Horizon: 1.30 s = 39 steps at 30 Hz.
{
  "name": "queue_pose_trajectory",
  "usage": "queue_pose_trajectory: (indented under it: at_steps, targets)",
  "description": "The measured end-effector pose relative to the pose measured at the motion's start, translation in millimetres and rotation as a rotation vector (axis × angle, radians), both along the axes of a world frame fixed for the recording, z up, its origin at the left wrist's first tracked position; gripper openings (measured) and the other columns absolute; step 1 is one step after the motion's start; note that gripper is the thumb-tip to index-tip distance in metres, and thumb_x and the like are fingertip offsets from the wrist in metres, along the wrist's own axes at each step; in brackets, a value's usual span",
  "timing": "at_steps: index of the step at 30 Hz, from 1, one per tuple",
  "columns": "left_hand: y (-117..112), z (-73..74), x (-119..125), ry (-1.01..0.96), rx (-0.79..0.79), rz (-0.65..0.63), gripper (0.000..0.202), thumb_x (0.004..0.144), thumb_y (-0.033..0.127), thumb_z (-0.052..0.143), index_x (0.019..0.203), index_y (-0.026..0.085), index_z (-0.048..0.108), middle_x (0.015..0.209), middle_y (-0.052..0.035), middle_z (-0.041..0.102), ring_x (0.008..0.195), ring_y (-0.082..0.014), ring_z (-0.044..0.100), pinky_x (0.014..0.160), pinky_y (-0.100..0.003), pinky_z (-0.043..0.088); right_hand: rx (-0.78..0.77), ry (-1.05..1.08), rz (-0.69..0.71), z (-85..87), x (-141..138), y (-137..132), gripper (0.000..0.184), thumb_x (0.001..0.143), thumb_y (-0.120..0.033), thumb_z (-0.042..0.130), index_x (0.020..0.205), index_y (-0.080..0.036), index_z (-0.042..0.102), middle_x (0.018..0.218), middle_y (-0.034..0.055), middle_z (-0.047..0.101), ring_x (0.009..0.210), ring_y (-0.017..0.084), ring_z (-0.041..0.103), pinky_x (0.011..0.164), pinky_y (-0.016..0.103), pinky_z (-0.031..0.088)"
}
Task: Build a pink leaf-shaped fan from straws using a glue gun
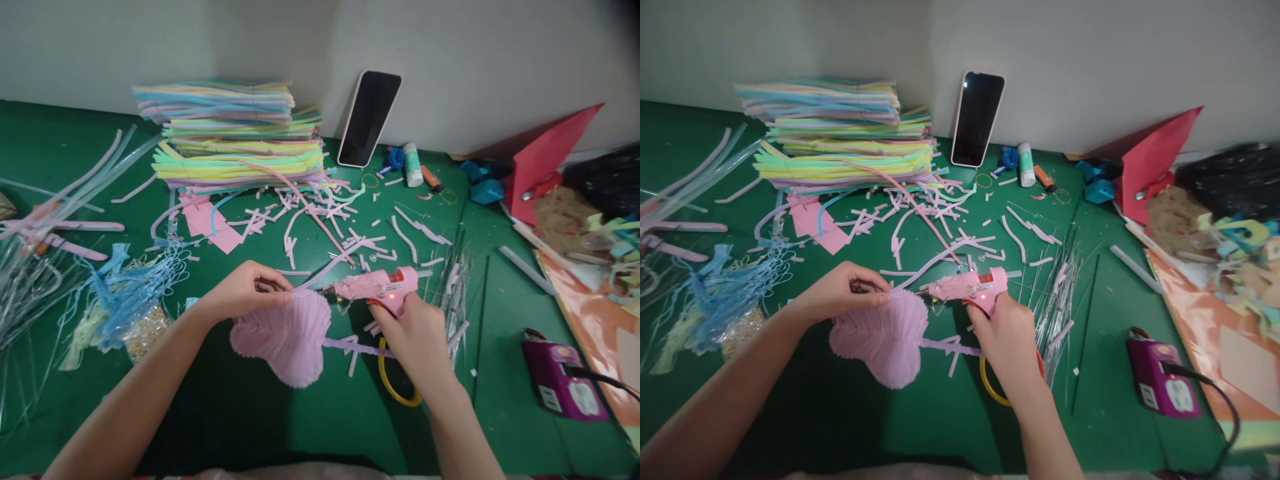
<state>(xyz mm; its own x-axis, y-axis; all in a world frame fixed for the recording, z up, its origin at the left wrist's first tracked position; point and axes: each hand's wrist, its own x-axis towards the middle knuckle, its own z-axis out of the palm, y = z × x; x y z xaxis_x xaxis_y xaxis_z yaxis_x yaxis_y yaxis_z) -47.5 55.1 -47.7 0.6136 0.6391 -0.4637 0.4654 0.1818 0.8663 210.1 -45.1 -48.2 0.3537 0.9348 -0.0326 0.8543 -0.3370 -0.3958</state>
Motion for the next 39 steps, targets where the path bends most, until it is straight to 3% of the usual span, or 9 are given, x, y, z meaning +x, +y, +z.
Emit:
queue_pose_trajectory:
  at_steps: [8, 32, 39]
  targets:
    - [-0.6, -0.1, -0.9, 0.001, 0.007, 0.011, 0.024, 0.074, 0.04, 0.072, 0.083, 0.017, 0.076, 0.083, -0.0041, 0.076, 0.074, -0.0178, 0.067, 0.064, -0.023, 0.05, -0.039, 0.021, -0.028, 3.7, -0.6, -0.9, 0.031, 0.065, -0.044, 0.049, 0.054, -0.029, 0.025, 0.041, -0.0037, 0.035, 0.039, 0.013, 0.033, 0.046, 0.027, 0.025]
    - [-0.1, -1.9, -2.0, 0.051, 0.016, 0.003, 0.026, 0.074, 0.042, 0.07, 0.084, 0.019, 0.076, 0.085, -0.0057, 0.076, 0.079, -0.0211, 0.068, 0.069, -0.026, 0.052, -0.031, -0.023, -0.024, -0.2, 7.2, -12.1, 0.032, 0.069, -0.042, 0.05, 0.054, -0.029, 0.026, 0.041, -0.0008, 0.044, 0.04, 0.017, 0.045, 0.045, 0.027, 0.03]
    - [0.0, -1.8, -1.3, 0.046, 0.018, -0.003, 0.027, 0.074, 0.042, 0.071, 0.084, 0.017, 0.076, 0.084, -0.0059, 0.076, 0.077, -0.0209, 0.068, 0.069, -0.027, 0.052, -0.041, -0.018, -0.054, 0.6, 1.5, -6.2, 0.033, 0.068, -0.041, 0.052, 0.053, -0.028, 0.025, 0.041, -0.002, 0.043, 0.04, 0.015, 0.042, 0.045, 0.027, 0.029]
